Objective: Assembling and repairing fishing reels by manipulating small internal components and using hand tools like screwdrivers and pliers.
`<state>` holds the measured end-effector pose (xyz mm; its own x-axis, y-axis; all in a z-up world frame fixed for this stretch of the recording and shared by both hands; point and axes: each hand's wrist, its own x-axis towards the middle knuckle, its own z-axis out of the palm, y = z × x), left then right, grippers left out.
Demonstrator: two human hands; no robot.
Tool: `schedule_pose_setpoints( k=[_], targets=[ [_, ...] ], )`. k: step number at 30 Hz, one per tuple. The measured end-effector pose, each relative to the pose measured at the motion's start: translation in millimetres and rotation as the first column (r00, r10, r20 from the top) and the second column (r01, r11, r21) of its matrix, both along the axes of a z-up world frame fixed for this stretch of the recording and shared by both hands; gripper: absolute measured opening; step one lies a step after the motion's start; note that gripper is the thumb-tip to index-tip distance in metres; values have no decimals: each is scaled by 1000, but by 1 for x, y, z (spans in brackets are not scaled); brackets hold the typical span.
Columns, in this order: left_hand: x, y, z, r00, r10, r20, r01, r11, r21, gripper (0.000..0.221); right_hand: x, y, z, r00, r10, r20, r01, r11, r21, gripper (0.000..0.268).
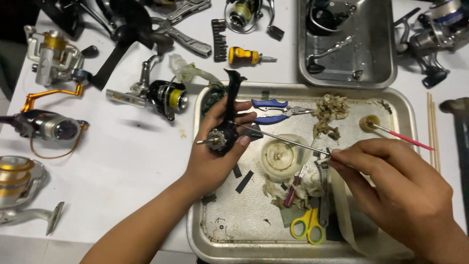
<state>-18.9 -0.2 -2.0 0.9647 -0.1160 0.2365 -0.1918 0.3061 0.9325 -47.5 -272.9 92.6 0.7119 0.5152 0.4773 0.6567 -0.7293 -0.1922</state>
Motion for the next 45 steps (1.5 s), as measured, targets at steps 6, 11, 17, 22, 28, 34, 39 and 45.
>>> schedule_pose_setpoints(
  k=[6,11,17,22,28,34,39,45],
  targets=[
    [14,-14,17,996,-66,64,62,996,59,61,13,-29,5,997,55,54,-55,998,11,16],
    [47,-46,37,981,-124,146,87,968,237,63,36,-71,-21,986,-36,164,27,998,60,16],
    [82,-85,38,960,-221,174,170,948,269,63,46,-97,-46,975,-164,150,130,968,214,15],
    [87,-97,31,951,-277,139,229,930,286,63,44,-103,-58,976,-211,55,190,945,265,18],
    [86,-93,20,966,-226,125,145,875,463,67,35,-108,-71,976,-128,-175,160,970,181,43],
    [88,-83,19,949,-269,161,149,839,523,65,25,-106,-74,992,-120,46,117,991,70,27],
    [88,-75,16,909,-332,251,116,781,614,63,29,-107,-71,544,-261,-797,520,851,76,29],
    [87,-72,21,909,-359,211,182,798,575,65,33,-99,-67,945,71,319,-10,982,-190,27]
  ],
)
